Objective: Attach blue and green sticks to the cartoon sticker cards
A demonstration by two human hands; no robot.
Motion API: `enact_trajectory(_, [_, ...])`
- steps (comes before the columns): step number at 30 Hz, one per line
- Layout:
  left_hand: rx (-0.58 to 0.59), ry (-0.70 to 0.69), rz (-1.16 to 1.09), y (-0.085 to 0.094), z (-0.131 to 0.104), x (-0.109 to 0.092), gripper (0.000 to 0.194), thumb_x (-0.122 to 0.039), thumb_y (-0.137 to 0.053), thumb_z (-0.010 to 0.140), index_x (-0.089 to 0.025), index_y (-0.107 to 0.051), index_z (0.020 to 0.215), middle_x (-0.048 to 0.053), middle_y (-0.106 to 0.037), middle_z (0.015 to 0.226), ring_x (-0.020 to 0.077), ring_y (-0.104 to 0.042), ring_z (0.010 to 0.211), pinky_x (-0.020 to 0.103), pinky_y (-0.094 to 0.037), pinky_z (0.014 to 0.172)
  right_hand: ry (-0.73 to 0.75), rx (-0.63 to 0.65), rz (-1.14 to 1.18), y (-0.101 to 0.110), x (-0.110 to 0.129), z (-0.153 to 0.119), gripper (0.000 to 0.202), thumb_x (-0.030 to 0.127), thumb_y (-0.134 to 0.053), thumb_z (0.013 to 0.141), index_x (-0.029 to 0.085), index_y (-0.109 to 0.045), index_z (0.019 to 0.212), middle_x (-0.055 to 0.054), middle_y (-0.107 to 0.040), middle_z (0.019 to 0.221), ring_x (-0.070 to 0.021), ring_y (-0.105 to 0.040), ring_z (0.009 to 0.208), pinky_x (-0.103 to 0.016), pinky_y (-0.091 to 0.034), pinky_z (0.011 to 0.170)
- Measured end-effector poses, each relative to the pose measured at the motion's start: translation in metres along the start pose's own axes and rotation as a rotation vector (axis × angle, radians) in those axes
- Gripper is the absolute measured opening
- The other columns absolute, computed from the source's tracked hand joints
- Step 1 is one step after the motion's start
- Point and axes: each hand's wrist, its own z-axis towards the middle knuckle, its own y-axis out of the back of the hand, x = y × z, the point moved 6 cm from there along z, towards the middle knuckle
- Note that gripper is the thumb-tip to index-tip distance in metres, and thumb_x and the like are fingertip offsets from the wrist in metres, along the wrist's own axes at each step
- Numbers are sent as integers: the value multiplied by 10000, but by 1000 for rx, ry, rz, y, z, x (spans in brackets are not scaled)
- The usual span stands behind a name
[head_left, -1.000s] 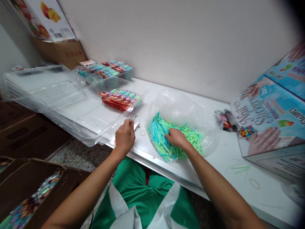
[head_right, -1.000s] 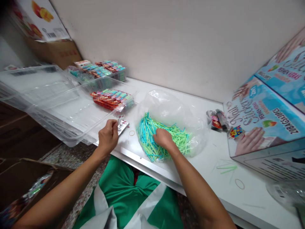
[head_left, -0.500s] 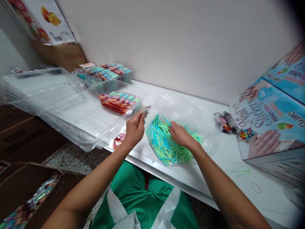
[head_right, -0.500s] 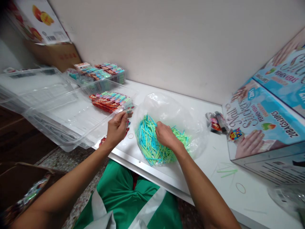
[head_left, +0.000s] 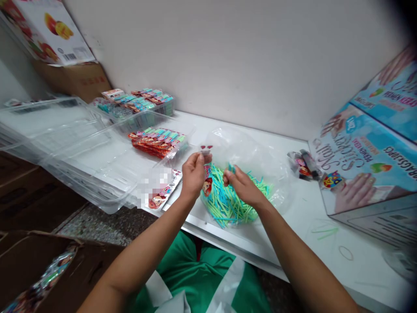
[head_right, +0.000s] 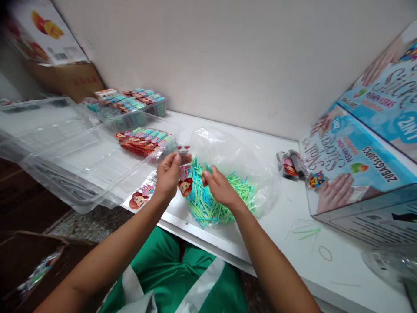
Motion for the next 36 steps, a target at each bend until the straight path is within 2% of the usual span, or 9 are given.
enact_trajectory(4, [-116,252,-179,8,-27,21,235,-379,-522,811,-153,-587,819,61,-692,840,173,-643,788,306,-484,759,-37,-328,659,0,8,-7,216,406,-277,919,236,-397,859,-13,-525,833,-139,-566,785,-326,-461,794])
enact_trajectory(8, [-164,359,-236,-8,-56,39,155,-281,-507,798,-153,-591,775,49,-692,836,155,-633,831,292,-460,822,-27,-411,813,-35,22,-15,247,429,-254,923,238,-403,876,-42,-549,885,-157,-576,844,-348,-465,818])
enact_trajectory(12, [-183,367,-207,-10,-65,44,99,-224,-519,757,-157,-590,736,24,-681,785,146,-620,810,273,-454,790,-41,-346,479,-56,27,-27,368,477,-195,934,217,-447,868,-75,-581,891,-177,-561,899,-326,-461,805])
enact_trajectory(15, [-172,395,-185,2,-66,47,133,-282,-567,742,-155,-567,701,3,-649,680,136,-610,706,261,-462,710,8,-267,302,-49,34,-35,338,436,-218,949,216,-449,839,-53,-573,871,-157,-551,861,-297,-442,812])
enact_trajectory(18, [-160,459,-261,16,-70,47,181,-300,-645,696,-146,-560,737,-3,-644,638,128,-613,628,265,-476,669,31,-97,137,-39,39,-38,236,401,-284,948,227,-410,850,3,-513,734,-130,-511,661,-255,-436,664])
enact_trajectory(21, [-121,513,-318,26,-74,41,256,-260,-728,632,-134,-572,790,32,-692,742,133,-644,645,281,-494,704,30,22,-98,-30,38,-40,174,371,-299,947,232,-379,880,29,-455,659,-134,-463,571,-247,-376,555])
enact_trajectory(25, [-30,506,-315,33,-76,31,309,-262,-781,592,-132,-598,804,69,-715,834,166,-676,709,327,-504,783,57,91,-356,-24,34,-38,180,349,-282,948,232,-360,836,12,-483,677,-154,-486,592,-262,-348,551])
enact_trajectory(32, [128,485,-247,34,-79,22,271,-319,-761,628,-112,-689,787,91,-721,787,202,-680,724,354,-520,772,126,191,-542,-21,39,-38,170,319,-291,946,226,-377,834,-18,-529,732,-167,-507,632,-272,-362,585])
enact_trajectory(36, [144,470,-158,38,-81,18,235,-310,-757,626,-117,-715,754,82,-721,728,186,-673,675,312,-522,716,135,248,-634,-21,43,-40,194,335,-289,952,223,-392,833,-11,-534,719,-157,-492,605,-263,-344,576])
